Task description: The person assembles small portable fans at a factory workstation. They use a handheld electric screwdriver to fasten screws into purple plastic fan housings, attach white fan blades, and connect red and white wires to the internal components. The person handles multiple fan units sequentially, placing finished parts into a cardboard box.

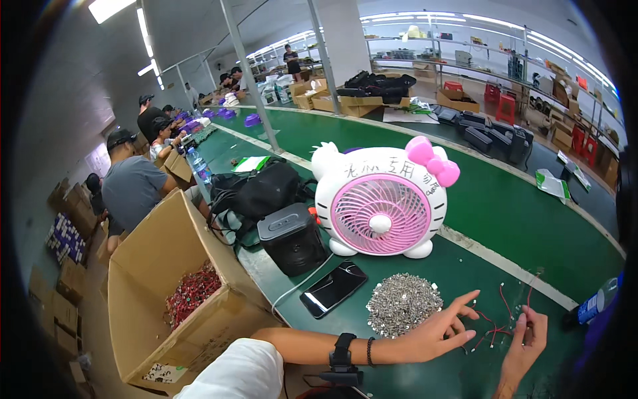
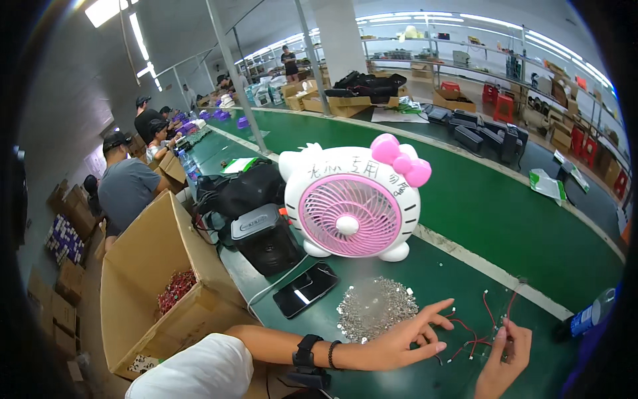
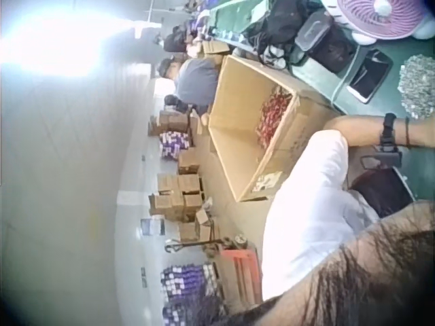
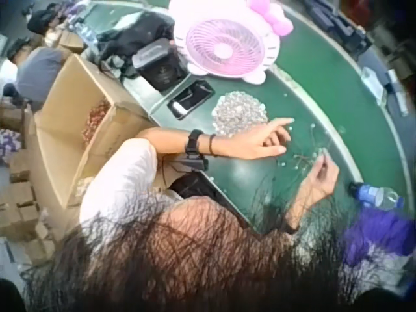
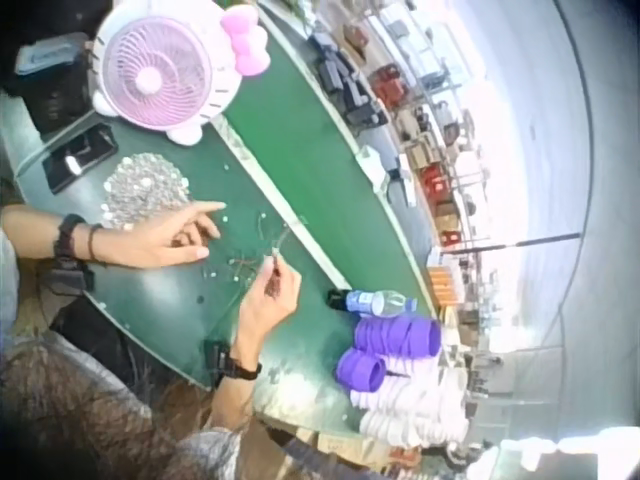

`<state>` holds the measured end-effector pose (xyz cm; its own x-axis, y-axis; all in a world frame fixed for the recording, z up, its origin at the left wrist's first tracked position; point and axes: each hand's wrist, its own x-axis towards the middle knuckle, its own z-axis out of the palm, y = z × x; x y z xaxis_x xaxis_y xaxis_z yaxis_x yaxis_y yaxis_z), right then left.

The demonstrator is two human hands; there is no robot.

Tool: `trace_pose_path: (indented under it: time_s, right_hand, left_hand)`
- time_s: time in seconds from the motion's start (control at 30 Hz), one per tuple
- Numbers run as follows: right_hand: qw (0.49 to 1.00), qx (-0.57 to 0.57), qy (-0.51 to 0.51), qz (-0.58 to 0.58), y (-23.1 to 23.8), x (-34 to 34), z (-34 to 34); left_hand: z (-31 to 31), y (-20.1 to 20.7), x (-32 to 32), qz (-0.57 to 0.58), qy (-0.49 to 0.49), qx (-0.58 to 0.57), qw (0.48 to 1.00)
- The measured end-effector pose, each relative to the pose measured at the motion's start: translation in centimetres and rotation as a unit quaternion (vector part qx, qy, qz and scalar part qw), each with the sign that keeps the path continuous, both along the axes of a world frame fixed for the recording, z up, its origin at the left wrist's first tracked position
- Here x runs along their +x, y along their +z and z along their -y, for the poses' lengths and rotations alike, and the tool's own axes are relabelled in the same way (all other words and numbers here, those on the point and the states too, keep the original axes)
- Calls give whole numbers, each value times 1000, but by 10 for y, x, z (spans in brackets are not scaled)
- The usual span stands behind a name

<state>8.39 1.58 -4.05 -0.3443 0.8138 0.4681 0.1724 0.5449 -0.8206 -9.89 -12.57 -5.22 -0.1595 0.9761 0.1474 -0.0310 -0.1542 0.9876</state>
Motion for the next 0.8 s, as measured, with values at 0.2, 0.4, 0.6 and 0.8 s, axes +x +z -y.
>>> trace_pose_path:
  time_s: [0.2, 0.4, 0.6, 0.8]
  right_hand:
    - [972, 43, 161, 168, 32, -3, 28]
    - [963, 63, 201, 169, 37, -9, 49]
    - [980, -42, 165, 106, 17, 12, 31]
    - [971, -88, 221, -8, 24, 12, 42]
  left_hand:
    - [-7, -9, -1, 87, -11, 33, 996]
    - [-13, -17, -1, 88, -3, 63, 994]
    - [-6, -11, 1, 56, 24, 110, 992]
    - [-12, -16, 7, 44, -61, 141, 987]
